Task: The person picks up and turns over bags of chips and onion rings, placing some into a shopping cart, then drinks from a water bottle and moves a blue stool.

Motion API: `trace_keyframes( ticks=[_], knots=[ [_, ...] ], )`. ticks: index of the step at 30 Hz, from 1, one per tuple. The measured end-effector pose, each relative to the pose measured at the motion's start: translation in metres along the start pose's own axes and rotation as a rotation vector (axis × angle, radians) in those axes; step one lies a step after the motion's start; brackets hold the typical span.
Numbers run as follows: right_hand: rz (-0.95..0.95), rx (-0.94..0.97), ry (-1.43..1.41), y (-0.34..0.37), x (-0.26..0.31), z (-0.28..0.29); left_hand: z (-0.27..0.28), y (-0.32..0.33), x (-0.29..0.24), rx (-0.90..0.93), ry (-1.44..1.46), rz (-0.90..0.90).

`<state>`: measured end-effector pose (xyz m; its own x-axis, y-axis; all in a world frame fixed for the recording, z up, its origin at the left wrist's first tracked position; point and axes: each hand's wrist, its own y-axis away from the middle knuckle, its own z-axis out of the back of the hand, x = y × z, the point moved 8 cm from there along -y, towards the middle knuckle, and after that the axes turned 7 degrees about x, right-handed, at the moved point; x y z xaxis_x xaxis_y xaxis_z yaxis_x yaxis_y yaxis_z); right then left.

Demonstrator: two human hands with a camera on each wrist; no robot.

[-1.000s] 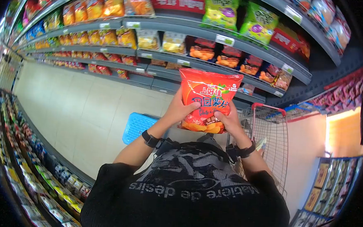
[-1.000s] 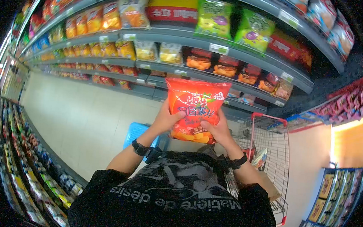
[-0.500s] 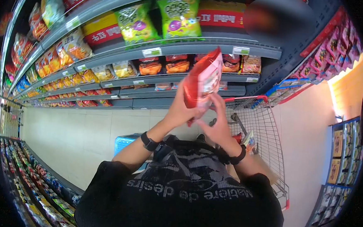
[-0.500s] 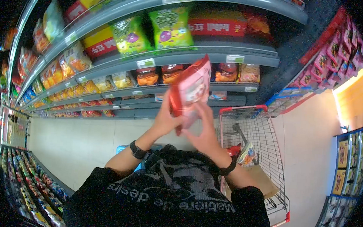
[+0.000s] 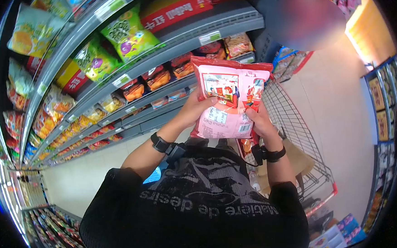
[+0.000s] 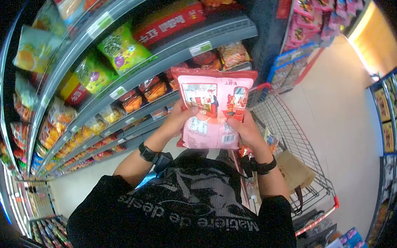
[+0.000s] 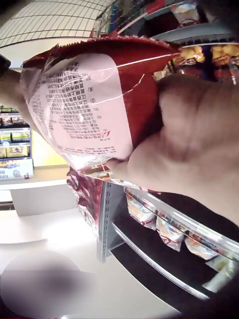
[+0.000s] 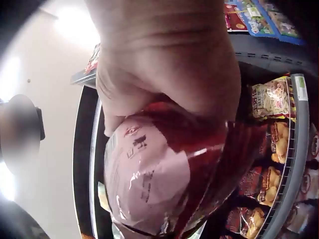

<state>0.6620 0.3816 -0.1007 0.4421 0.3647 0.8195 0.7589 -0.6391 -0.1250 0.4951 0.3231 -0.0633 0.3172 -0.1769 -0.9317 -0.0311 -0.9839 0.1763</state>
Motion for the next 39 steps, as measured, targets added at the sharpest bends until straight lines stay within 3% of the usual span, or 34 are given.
trace_keyframes(
  ticks=[4,7,10,13,17,19,22,24,27,30,33,34,37,38,39],
  knots=[
    [0.041,-0.141,-0.055,0.018,0.011,0.017,-0.023,-0.025,0.013,0.106,0.044,0.077],
    [0.087,-0.278,0.005,0.029,0.019,0.039,-0.032,-0.05,0.011,0.158,-0.136,-0.095],
    [0.099,-0.53,0.048,0.037,0.034,0.058,-0.035,-0.063,-0.005,-0.005,-0.363,-0.359],
    [0.248,-0.685,0.255,0.037,0.055,0.067,-0.058,-0.072,-0.001,0.301,-0.559,-0.164],
    [0.417,-0.586,0.315,0.014,0.078,0.033,-0.079,-0.076,-0.024,0.247,-0.673,-0.278],
    [0.437,-0.481,0.629,0.001,0.086,0.012,-0.069,-0.08,-0.037,0.117,-0.547,-0.38],
    [0.346,-0.224,0.786,-0.02,0.093,-0.019,-0.048,-0.085,-0.068,0.004,-0.468,-0.472],
    [0.326,-0.09,0.799,-0.037,0.096,-0.018,-0.014,-0.097,-0.07,-0.062,-0.408,-0.379],
    [0.346,-0.343,0.88,-0.064,0.118,0.005,0.004,-0.104,-0.085,-0.051,-0.276,-0.34],
    [0.299,-0.31,0.74,-0.103,0.119,0.008,0.014,-0.116,-0.108,0.049,-0.354,-0.378],
    [0.365,-0.283,0.827,-0.142,0.138,0.004,0.021,-0.135,-0.14,0.083,-0.504,-0.458],
    [0.395,-0.269,0.698,-0.156,0.147,-0.001,0.026,-0.143,-0.153,0.032,-0.666,-0.469],
    [0.557,-0.302,0.923,-0.197,0.169,0.015,0.035,-0.164,-0.184,-0.048,-0.795,-0.566],
    [0.61,-0.315,0.922,-0.206,0.176,0.015,0.03,-0.166,-0.196,-0.059,-0.805,-0.636],
    [0.622,-0.319,0.891,-0.216,0.179,0.017,0.028,-0.172,-0.201,-0.055,-0.819,-0.598]
  ],
)
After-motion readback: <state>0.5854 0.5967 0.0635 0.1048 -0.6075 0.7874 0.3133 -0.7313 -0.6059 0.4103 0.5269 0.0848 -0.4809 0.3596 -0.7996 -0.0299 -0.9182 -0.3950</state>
